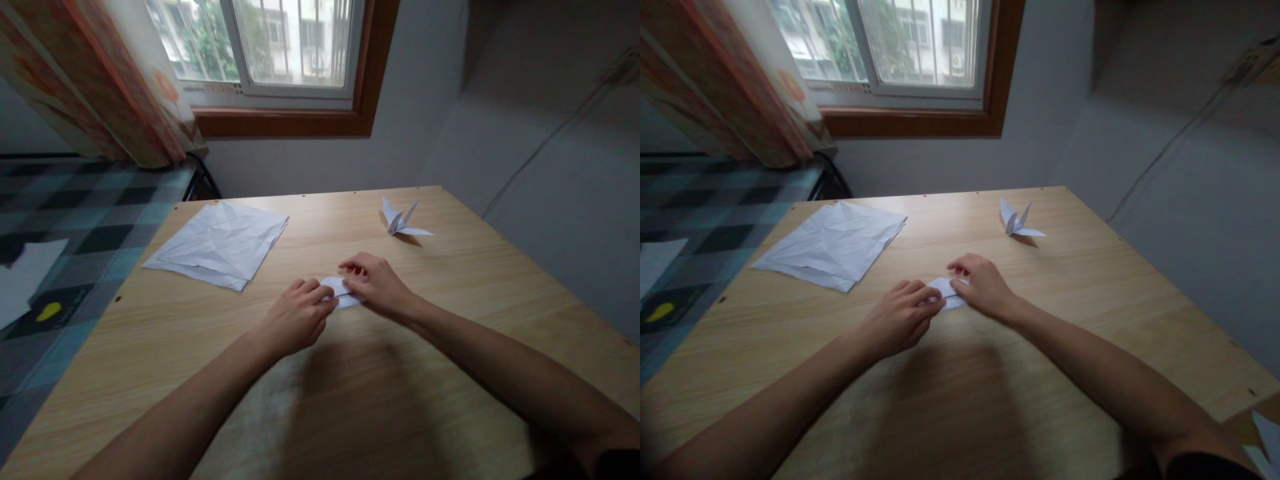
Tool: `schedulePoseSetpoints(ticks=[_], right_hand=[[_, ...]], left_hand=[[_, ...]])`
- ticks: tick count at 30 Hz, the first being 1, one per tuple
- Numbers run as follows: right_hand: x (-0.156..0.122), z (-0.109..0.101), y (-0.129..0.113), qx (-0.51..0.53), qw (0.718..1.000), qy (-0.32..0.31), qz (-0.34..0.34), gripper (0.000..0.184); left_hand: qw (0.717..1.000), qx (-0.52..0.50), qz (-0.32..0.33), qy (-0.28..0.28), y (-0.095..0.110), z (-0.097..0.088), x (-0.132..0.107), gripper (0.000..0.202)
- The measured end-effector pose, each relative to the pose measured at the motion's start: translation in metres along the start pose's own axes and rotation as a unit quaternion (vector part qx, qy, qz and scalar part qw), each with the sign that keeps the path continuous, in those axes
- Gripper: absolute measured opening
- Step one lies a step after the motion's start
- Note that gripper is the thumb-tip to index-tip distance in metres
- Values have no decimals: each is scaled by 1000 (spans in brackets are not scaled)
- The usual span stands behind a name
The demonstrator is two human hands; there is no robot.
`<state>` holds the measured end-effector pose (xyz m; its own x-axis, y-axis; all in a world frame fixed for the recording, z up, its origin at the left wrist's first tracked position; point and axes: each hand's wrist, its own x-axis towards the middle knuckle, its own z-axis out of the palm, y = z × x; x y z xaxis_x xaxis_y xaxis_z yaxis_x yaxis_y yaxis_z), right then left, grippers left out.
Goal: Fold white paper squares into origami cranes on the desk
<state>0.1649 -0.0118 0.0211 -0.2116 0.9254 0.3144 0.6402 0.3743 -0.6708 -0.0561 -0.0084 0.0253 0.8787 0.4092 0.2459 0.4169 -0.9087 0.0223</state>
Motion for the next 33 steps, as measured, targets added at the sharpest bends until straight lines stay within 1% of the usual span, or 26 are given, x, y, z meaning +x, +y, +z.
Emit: schedulePoseSetpoints(ticks=[2,4,8,10,13,16,18,20,22,23,25,27,28,29,32,33], right_hand=[[11,4,4,20,999,-44,21,36],[17,9,8,24,997,-74,28,39],[17,14,9,34,995,-80,39,27],[12,13,8,30,997,-72,29,19],[4,12,6,-17,998,-42,-35,12],[-4,13,3,-110,986,-35,-118,14],[-8,13,0,-179,970,-45,-160,16],[-11,13,-4,-234,952,-65,-187,17],[-14,10,-6,-257,941,-88,-199,19],[-14,8,-6,-250,943,-96,-197,20],[-13,2,-5,-194,961,-102,-168,20],[-7,-5,-2,-97,983,-116,-103,21],[-3,-8,-1,-48,989,-130,-61,24],[2,-10,0,-8,990,-142,-19,24],[18,-9,1,67,984,-143,78,10],[23,-7,1,93,980,-146,100,13]], left_hand=[[1000,10,11,6,-1,1,0,27],[999,19,19,17,-3,3,-1,24],[999,13,21,37,-6,5,-1,19],[999,7,10,42,-5,5,-1,18],[998,16,-3,62,-4,4,-1,15],[997,21,-3,78,-3,3,-1,14],[997,15,3,75,-3,3,-1,14],[998,11,6,66,-3,2,-1,15],[998,6,6,59,-3,3,0,16],[998,-2,3,59,-3,4,0,17],[997,-31,-10,71,-4,7,0,18],[994,-64,-28,89,-5,12,0,19],[992,-78,-36,97,-5,14,0,20],[990,-89,-41,101,-6,16,0,20],[988,-100,-52,106,-8,17,0,22],[988,-94,-55,108,-8,16,0,22]])
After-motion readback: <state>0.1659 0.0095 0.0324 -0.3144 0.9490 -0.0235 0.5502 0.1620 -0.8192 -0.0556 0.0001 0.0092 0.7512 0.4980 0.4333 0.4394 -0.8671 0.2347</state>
